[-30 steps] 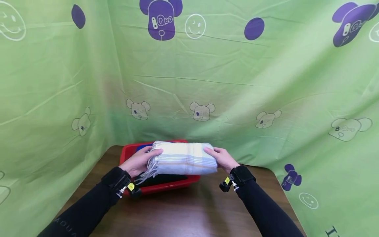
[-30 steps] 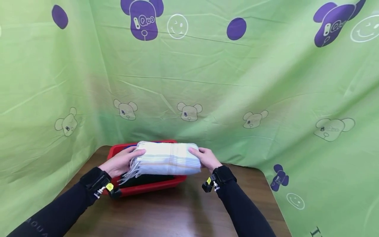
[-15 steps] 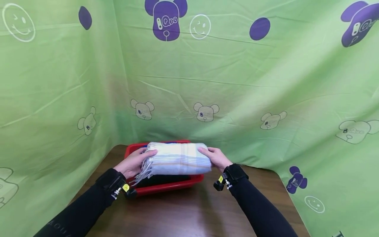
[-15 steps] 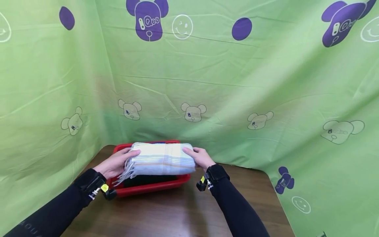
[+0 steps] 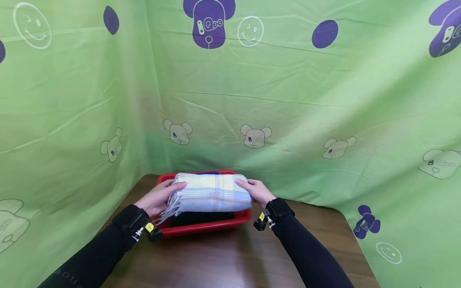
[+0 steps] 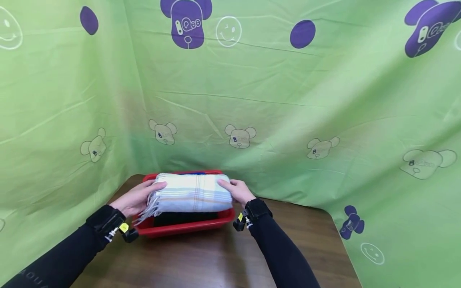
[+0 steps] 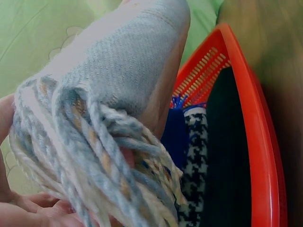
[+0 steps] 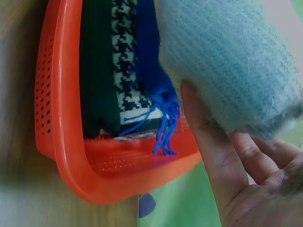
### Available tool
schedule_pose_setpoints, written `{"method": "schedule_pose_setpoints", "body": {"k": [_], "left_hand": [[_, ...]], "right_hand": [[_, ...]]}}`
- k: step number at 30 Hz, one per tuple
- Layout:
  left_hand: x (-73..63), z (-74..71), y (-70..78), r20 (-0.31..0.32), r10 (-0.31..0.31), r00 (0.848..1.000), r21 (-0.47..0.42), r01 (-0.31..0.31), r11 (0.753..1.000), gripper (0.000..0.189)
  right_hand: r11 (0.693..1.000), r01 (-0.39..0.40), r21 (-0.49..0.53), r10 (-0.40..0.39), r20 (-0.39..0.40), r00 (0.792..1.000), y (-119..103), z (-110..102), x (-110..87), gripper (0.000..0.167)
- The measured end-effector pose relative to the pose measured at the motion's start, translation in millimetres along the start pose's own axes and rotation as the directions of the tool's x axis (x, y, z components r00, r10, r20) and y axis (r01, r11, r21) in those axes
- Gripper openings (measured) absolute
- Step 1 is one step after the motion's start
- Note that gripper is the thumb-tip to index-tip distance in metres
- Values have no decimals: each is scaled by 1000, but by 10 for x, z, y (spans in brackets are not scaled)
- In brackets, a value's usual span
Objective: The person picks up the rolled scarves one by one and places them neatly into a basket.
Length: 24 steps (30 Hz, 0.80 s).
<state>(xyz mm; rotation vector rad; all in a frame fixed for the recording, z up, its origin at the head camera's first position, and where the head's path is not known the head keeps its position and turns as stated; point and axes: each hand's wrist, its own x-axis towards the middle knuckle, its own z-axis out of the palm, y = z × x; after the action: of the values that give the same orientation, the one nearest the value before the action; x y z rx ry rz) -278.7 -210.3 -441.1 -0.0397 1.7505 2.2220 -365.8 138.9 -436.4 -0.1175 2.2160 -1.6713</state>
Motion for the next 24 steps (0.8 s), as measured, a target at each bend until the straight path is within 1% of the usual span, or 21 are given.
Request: {"method": "schedule_pose_setpoints", "body": {"k": [7, 10, 17, 21, 24], "left_hand": [[-18, -69, -18, -8, -22, 1000, 10, 22, 1000, 58], [-17, -97, -44, -10, -34, 999, 17, 34, 999, 59], [-13, -137, -111, -21, -64, 998, 28, 65, 997, 66], [-13, -155, -136, -26, -66, 998, 34, 66, 997, 65], [-7, -177, -157, -23, -65, 998, 32, 65, 997, 64]], "right_hand": [[1000, -5, -18, 5, 11, 1000, 5, 74, 47, 57], [999, -25, -24, 25, 13, 1000, 12, 96, 54, 58], [998, -19, -54, 22, 47, 999, 51, 133, 63, 62], [998, -20, -55, 23, 40, 999, 70, 157, 77, 61], [999, -22, -32, 23, 31, 999, 86, 188, 98, 60]]}}
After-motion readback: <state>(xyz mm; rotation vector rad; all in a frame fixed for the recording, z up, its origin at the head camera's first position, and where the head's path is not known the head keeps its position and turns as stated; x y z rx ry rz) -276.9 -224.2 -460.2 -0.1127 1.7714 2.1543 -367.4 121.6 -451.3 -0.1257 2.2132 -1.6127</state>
